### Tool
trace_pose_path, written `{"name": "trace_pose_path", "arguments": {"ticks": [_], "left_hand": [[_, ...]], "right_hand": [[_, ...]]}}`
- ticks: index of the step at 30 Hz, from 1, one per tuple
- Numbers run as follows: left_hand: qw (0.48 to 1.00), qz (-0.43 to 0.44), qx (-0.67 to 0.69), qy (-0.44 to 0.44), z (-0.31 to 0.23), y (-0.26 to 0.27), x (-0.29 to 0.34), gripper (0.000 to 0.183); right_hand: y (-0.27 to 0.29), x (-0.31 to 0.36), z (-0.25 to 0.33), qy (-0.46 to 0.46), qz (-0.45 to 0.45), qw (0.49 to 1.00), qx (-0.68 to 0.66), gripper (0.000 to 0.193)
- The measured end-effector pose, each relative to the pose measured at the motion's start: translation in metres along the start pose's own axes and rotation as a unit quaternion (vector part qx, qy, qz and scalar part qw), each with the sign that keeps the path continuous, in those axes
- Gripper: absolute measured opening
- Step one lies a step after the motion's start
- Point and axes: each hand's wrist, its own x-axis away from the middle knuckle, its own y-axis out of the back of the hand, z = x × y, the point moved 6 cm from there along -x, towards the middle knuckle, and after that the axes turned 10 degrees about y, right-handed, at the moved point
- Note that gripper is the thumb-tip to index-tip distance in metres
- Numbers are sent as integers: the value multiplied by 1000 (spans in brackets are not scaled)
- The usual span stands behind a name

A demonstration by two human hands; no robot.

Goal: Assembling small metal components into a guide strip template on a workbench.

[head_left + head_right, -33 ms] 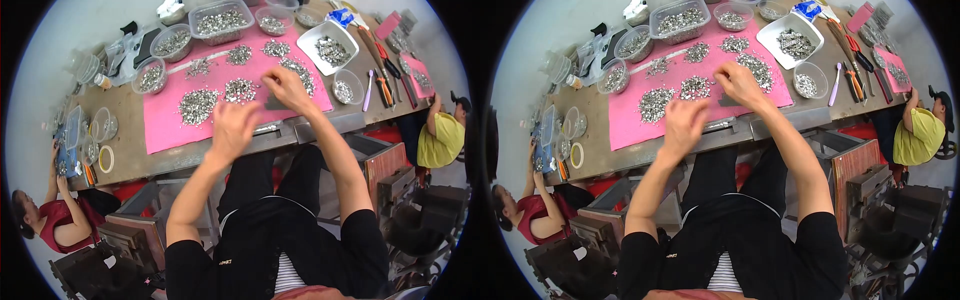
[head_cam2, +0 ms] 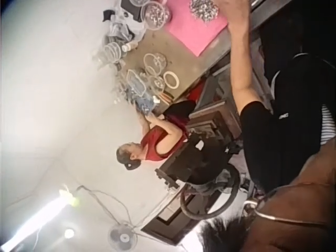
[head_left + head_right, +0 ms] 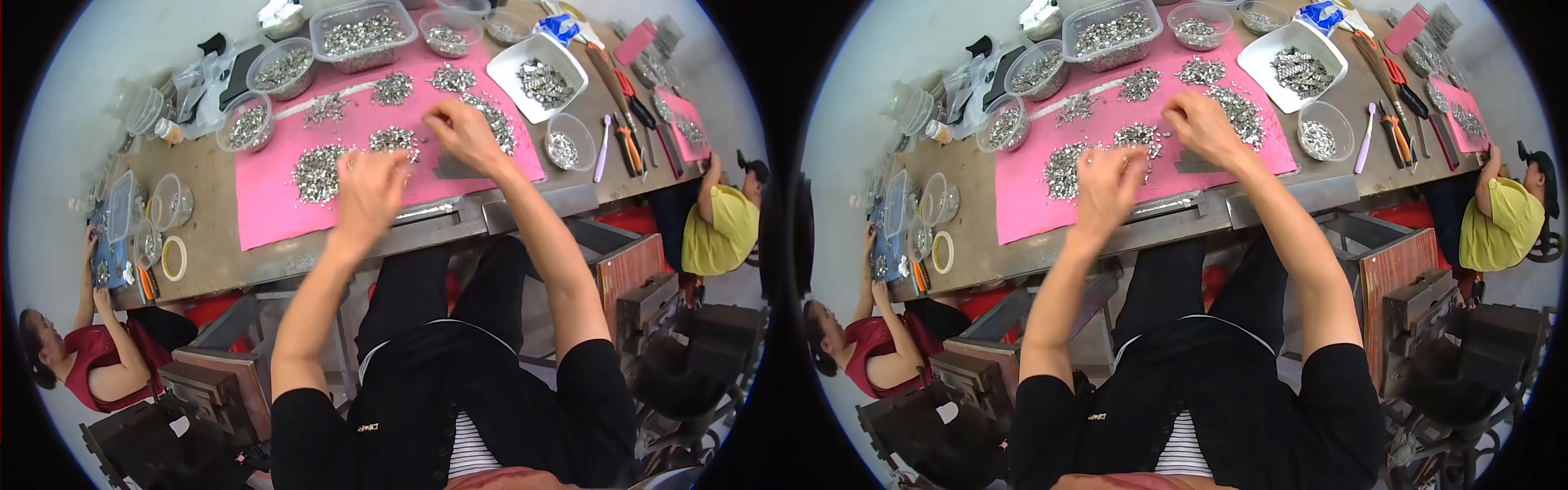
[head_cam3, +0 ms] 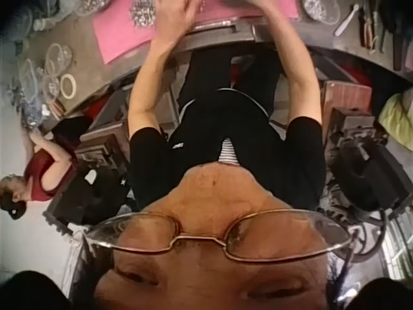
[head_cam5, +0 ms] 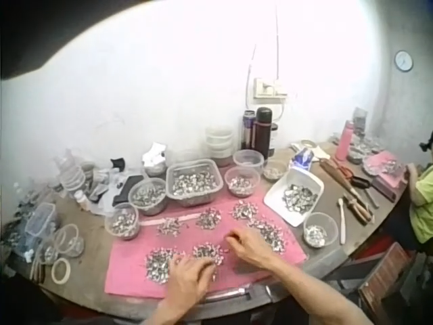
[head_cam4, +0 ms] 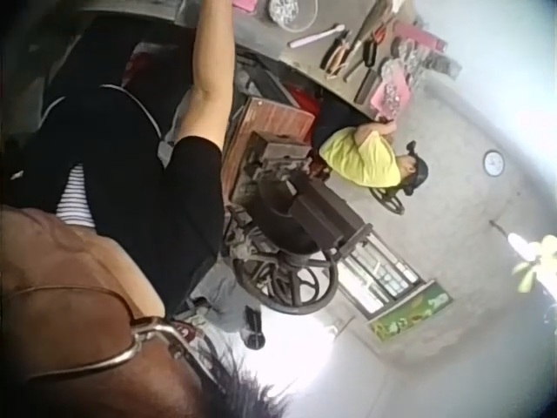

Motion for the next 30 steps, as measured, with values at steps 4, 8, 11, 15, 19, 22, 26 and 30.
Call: {"name": "trace_pose_path", "arguments": {"ticks": [4, 8, 11, 15, 19, 22, 26, 30], "left_hand": [[994, -2, 2, 108, 78, 1, -80, 13], [994, -61, -77, 46, 108, 3, -110, 15], [994, -20, -78, 68, 118, -3, -113, 16], [987, 28, -157, 31, 114, -14, -108, 16], [985, -32, -169, 15, 105, -9, -109, 12], [992, -20, -122, 10, 91, -16, -110, 11], [988, -15, -146, 38, 95, -27, -109, 11], [988, -41, -151, 14, 91, -28, -99, 9]], "right_hand": [[-22, -46, -36, 5, -25, 998, 64, 16], [-35, -60, -55, -34, 1, 991, 130, 19], [-37, -60, -56, -29, -4, 992, 123, 18], [-39, -56, -60, -31, -20, 991, 125, 17], [-37, -58, -60, -38, -16, 990, 133, 16], [-34, -62, -65, -36, 5, 992, 119, 16], [-32, -60, -72, -42, -15, 997, 57, 16], [-37, -56, -57, -22, -18, 991, 130, 16]]}}
